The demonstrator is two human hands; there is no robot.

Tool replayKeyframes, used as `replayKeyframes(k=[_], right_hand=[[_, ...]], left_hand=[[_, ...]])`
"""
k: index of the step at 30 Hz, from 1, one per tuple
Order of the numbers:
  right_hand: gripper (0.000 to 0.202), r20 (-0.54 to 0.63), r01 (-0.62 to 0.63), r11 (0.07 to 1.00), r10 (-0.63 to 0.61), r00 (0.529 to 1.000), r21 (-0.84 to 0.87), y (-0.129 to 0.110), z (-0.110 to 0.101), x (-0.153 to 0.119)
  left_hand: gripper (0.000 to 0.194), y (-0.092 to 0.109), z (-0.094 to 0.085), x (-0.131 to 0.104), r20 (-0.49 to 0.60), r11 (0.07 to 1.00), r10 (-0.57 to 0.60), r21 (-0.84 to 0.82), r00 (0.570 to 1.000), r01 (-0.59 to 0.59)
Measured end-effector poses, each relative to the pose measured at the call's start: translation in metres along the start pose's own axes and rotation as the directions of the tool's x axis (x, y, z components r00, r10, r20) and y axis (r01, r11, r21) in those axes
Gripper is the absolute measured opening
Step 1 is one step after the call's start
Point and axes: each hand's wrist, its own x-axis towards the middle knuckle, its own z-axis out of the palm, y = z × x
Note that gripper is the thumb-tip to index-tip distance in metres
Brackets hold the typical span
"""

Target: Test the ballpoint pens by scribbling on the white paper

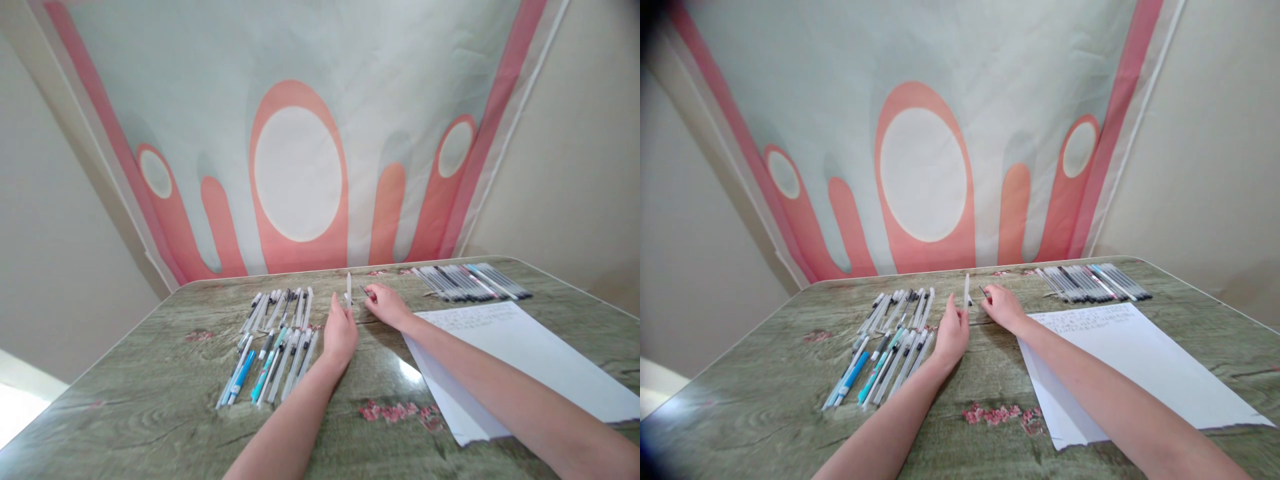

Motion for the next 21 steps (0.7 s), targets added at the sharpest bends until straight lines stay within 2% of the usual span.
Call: replayKeyframes(k=[3,5,8,10,12,14,21], right_hand=[[0.027,-0.017,0.022,0.985,-0.02,1.0,0.171,-0.002,0.001,-0.001],[0.026,0.01,0.046,0.949,-0.052,0.999,0.312,-0.004,0.002,-0.002],[0.025,0.111,0.05,0.824,-0.135,0.985,0.564,-0.007,0.001,-0.003],[0.027,0.186,-0.022,0.705,-0.157,0.97,0.709,-0.007,0.0,-0.002],[0.03,0.259,-0.117,0.603,-0.155,0.953,0.789,-0.004,-0.001,0.0],[0.033,0.316,-0.185,0.557,-0.147,0.937,0.81,0.001,-0.001,0.001],[0.035,0.386,-0.247,0.577,-0.131,0.913,0.778,0.013,0.003,0.002]], left_hand=[[0.031,-0.01,0.007,0.007,-0.022,0.965,-0.048,-0.258,0.999,0.041],[0.023,-0.015,0.01,0.011,-0.032,0.91,-0.106,-0.406,0.994,0.084],[0.019,-0.017,0.012,0.015,-0.07,0.768,-0.204,-0.631,0.976,0.115],[0.021,-0.017,0.012,0.017,-0.091,0.674,-0.253,-0.731,0.963,0.108],[0.022,-0.017,0.012,0.018,-0.117,0.623,-0.281,-0.777,0.953,0.089],[0.022,-0.017,0.011,0.019,-0.147,0.604,-0.301,-0.794,0.942,0.069],[0.022,-0.018,0.01,0.019,-0.178,0.585,-0.331,-0.809,0.926,0.054]])
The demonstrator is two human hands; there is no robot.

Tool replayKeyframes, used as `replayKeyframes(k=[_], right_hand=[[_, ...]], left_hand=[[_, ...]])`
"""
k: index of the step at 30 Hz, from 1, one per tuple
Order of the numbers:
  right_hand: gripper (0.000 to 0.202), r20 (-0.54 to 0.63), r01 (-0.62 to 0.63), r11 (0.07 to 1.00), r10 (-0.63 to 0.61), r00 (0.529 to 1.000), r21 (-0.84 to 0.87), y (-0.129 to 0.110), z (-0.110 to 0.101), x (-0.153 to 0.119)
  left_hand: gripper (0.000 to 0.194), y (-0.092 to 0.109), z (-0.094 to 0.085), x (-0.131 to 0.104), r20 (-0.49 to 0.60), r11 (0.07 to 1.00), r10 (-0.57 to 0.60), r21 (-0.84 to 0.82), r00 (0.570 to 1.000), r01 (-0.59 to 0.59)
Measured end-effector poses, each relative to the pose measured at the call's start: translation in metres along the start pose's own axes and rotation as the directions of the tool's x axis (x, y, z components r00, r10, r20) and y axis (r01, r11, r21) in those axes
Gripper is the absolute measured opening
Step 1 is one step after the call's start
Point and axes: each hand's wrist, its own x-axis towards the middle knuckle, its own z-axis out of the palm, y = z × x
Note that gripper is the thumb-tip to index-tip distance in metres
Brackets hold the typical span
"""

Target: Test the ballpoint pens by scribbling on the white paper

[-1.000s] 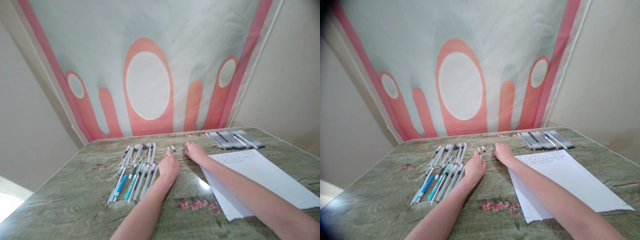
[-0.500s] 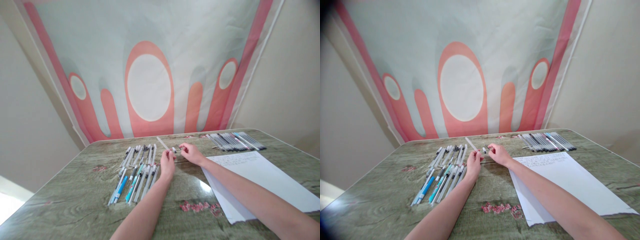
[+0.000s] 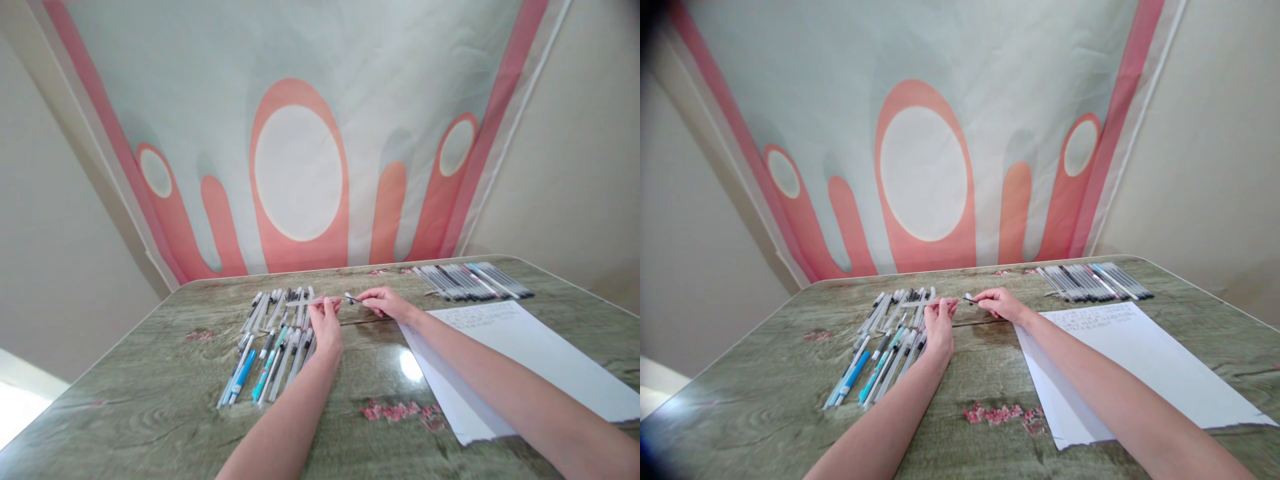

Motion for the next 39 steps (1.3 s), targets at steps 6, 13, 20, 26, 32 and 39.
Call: replayKeyframes(k=[6,13,20,26,32,39], right_hand=[[0.034,0.027,-0.015,0.998,0.017,0.999,-0.069,-0.001,0.0,0.0],[0.034,0.049,0.01,0.994,-0.005,0.999,-0.108,-0.005,0.0,0.0],[0.031,-0.028,0.166,0.974,-0.172,0.985,-0.153,-0.017,0.0,0.001],[0.034,-0.176,0.25,0.949,-0.284,0.943,-0.193,-0.03,0.012,-0.002],[0.044,-0.259,0.346,0.907,-0.403,0.878,-0.239,-0.051,0.028,-0.012],[0.037,-0.277,0.298,0.881,-0.409,0.869,-0.368,-0.008,-0.001,0.006]], left_hand=[[0.025,0.001,0.001,0.0,0.019,1.0,0.001,0.023,1.0,-0.001],[0.027,0.003,0.003,-0.004,0.094,0.999,-0.032,0.022,0.995,0.03],[0.028,0.008,0.007,-0.01,0.201,0.966,-0.182,-0.148,0.963,0.213],[0.026,0.022,0.012,-0.022,0.468,0.845,-0.331,-0.24,0.819,0.478],[0.016,0.031,0.011,-0.024,0.567,0.745,-0.402,-0.254,0.719,0.617],[0.01,0.034,0.006,-0.018,0.606,0.672,-0.401,-0.315,0.687,0.67]])
